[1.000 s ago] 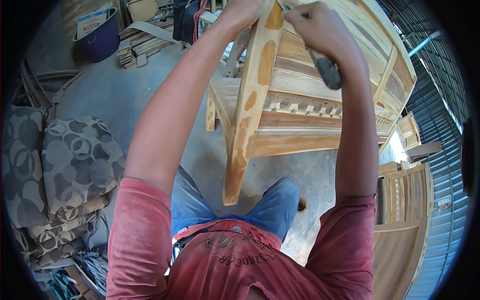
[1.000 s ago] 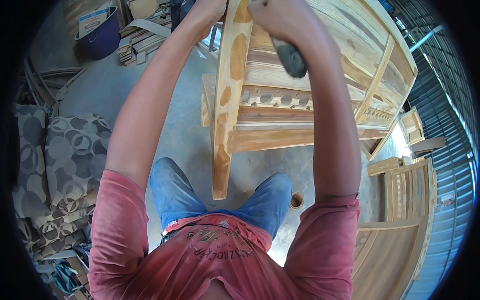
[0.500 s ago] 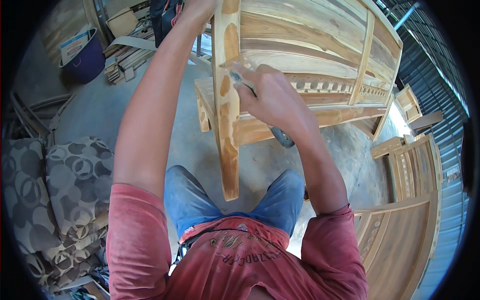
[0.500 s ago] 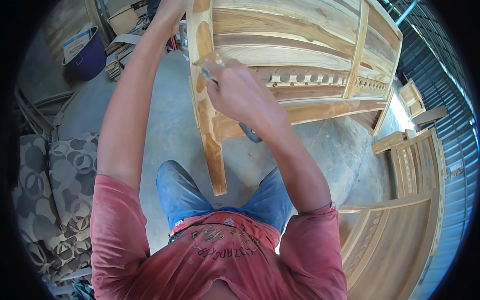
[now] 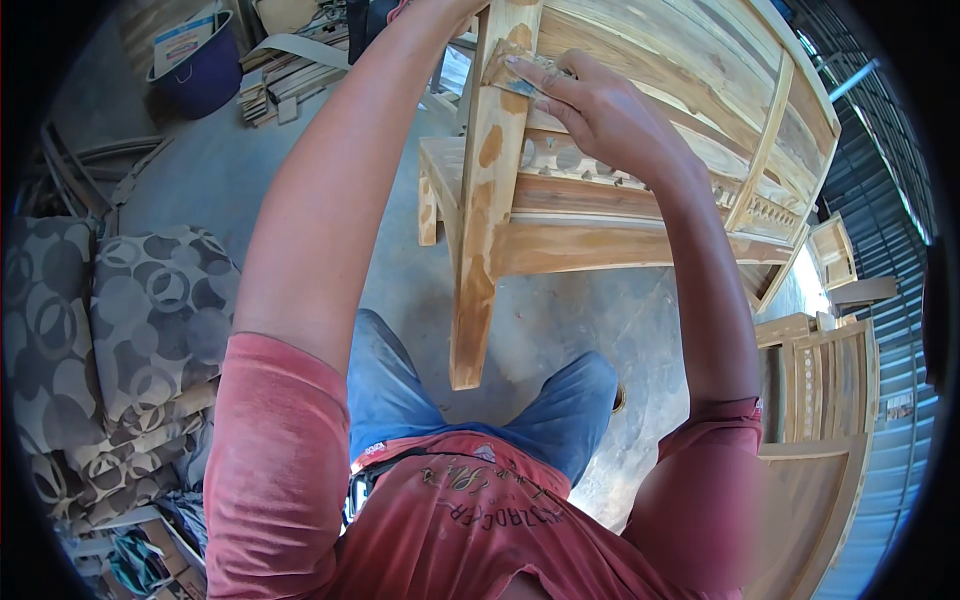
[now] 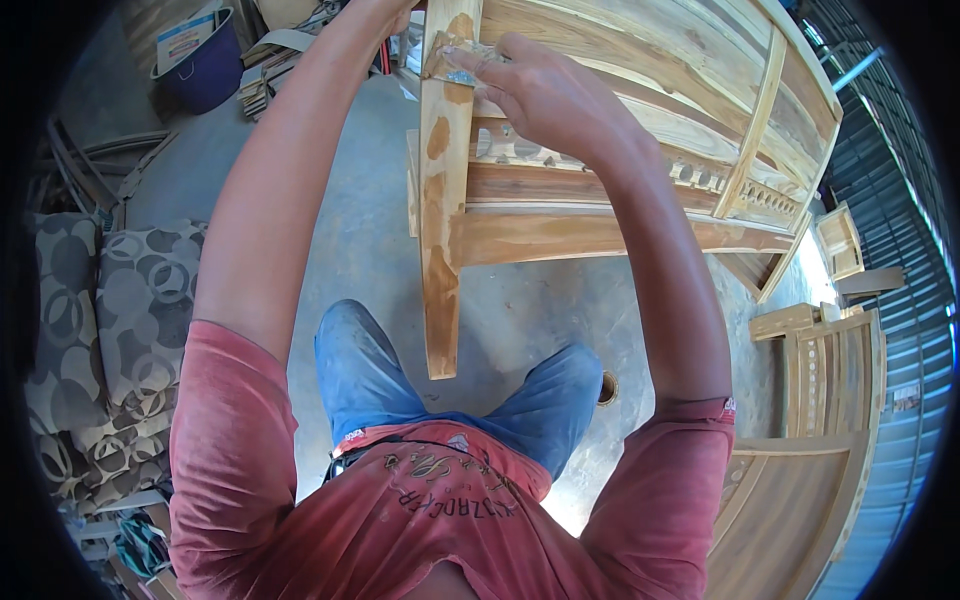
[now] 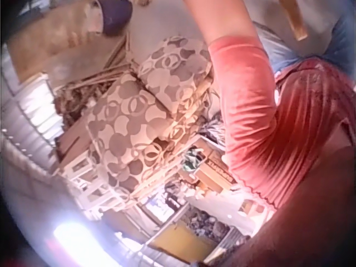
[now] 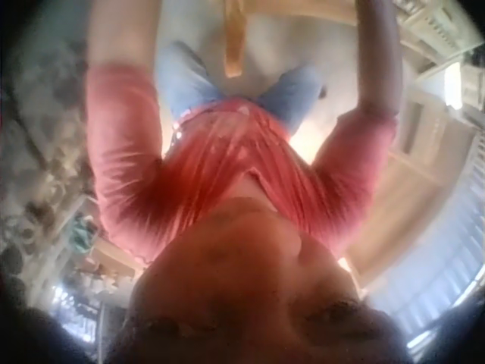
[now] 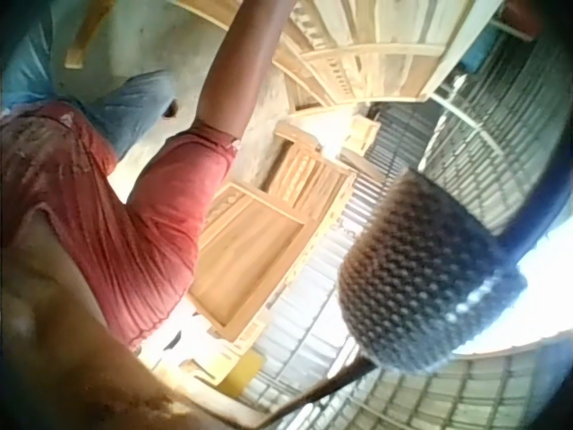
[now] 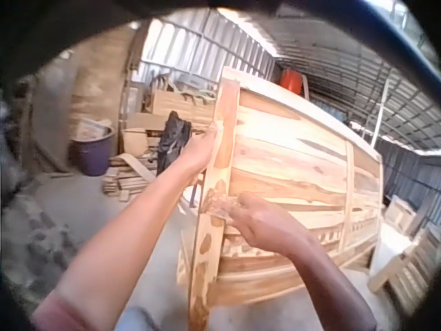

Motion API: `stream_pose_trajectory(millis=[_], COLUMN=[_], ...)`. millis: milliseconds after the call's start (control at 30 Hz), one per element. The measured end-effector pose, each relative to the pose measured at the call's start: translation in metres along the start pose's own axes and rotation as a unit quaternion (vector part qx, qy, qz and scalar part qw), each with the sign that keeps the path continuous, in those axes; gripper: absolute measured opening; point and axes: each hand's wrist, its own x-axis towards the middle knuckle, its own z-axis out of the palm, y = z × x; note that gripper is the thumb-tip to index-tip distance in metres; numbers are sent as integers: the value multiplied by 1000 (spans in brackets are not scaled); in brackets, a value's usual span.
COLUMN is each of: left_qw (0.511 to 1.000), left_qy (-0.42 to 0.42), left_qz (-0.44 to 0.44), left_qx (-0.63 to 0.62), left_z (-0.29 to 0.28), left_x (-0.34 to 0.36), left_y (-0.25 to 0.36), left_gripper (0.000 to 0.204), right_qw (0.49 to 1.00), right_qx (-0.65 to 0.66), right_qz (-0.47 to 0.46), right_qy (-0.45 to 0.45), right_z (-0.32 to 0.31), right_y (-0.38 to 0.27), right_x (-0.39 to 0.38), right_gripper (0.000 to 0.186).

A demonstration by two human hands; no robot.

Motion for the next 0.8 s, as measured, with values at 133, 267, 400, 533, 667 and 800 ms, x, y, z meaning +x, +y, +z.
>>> stream_pose_trajectory(millis=[133,267,400,533,667,800], left_qw=[1000,996,988,973,992,998], left_qy=[-16,-78,-141,-208,-121,-47], left_qz=[-9,-32,-47,-74,-46,-36], left_qx=[22,-3,-35,-65,-6,23], left_z=[-11,-40,-48,-49,-21,-14], left_x=[-6,-13,-17,-16,-4,5], left_y=[19,30,36,37,20,5], left_gripper=[81,83,85,86,86,84], right_qw=[999,990,994,972,964,962], right_qx=[-37,-74,43,149,184,200], right_qz=[-10,41,96,182,191,184], right_qy=[-21,-110,27,30,27,32], right_z=[-8,-19,-16,-21,0,10], right_y=[4,-2,-20,-53,-69,-78], right_x=[5,1,-14,11,-2,-16], right_gripper=[36,35,38,37,39,41])
